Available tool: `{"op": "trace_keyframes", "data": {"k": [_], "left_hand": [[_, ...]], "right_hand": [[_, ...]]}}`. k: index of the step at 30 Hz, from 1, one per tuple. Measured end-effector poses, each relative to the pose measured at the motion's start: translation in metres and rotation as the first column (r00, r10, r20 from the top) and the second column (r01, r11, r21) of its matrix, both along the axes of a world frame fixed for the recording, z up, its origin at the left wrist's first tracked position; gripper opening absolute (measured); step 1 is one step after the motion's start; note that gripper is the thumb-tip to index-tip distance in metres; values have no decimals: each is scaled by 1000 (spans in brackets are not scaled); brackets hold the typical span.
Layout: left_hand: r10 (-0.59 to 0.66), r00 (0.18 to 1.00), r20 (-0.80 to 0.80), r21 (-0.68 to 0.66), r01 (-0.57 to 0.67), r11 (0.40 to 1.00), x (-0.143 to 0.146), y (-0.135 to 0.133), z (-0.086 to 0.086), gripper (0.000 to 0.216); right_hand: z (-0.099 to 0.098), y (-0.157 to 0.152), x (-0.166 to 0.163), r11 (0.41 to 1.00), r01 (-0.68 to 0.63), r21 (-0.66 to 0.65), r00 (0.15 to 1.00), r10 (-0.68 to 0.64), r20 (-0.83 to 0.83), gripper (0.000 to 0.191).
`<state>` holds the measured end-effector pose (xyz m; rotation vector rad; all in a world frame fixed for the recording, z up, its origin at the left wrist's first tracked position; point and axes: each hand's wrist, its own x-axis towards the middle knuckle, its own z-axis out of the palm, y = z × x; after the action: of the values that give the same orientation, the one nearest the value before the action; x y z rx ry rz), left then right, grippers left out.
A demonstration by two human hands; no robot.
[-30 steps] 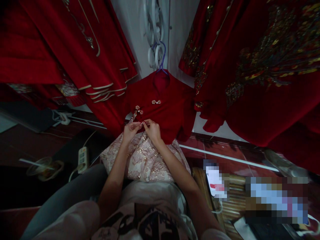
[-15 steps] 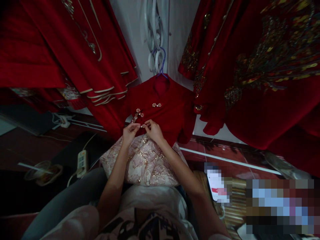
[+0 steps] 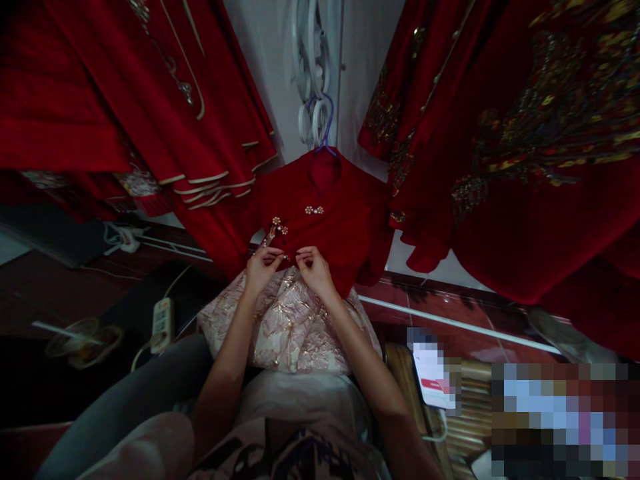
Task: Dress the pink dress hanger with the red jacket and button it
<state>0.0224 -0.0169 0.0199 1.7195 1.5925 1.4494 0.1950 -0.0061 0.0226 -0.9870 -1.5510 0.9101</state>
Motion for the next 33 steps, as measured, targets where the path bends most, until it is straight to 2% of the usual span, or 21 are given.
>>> {"op": "trace_keyframes", "data": {"k": [3,5,15,22,25,27,30,32,33], "left_hand": [[1,993,-120,23,2,1000,-1,0,-4,15],[-14,991,-131,28,18,999,-4,1,-6,18],[-14,1000,5,124,14,992,1,-7,-3,18],[-3,999,44,111,-2,994,7,-3,-9,21],[-39,989,144,52,32,998,11,-7,-5,24],[-125,961,245,2,129,992,15,-9,-1,26],[-242,893,380,-49,280,959,21,-9,7,28],[-212,841,497,-59,277,959,25,-2,11,31],[-164,814,557,-59,236,970,26,4,13,33]], "right_hand": [[-14,6,-4,998,-55,18,998,55,-12,22],[-19,8,-5,997,-69,21,997,69,-16,23],[-16,6,-3,994,-99,-46,995,98,-23,22],[-13,3,-6,990,-133,-51,990,131,-47,25],[-11,2,-7,989,-123,-79,991,117,-70,28],[-7,1,-4,986,-126,-109,988,115,-100,31],[4,1,7,954,-237,-182,967,212,-143,35],[12,1,15,925,-301,-232,950,271,-152,36],[17,1,19,917,-309,-253,948,278,-153,36]]}}
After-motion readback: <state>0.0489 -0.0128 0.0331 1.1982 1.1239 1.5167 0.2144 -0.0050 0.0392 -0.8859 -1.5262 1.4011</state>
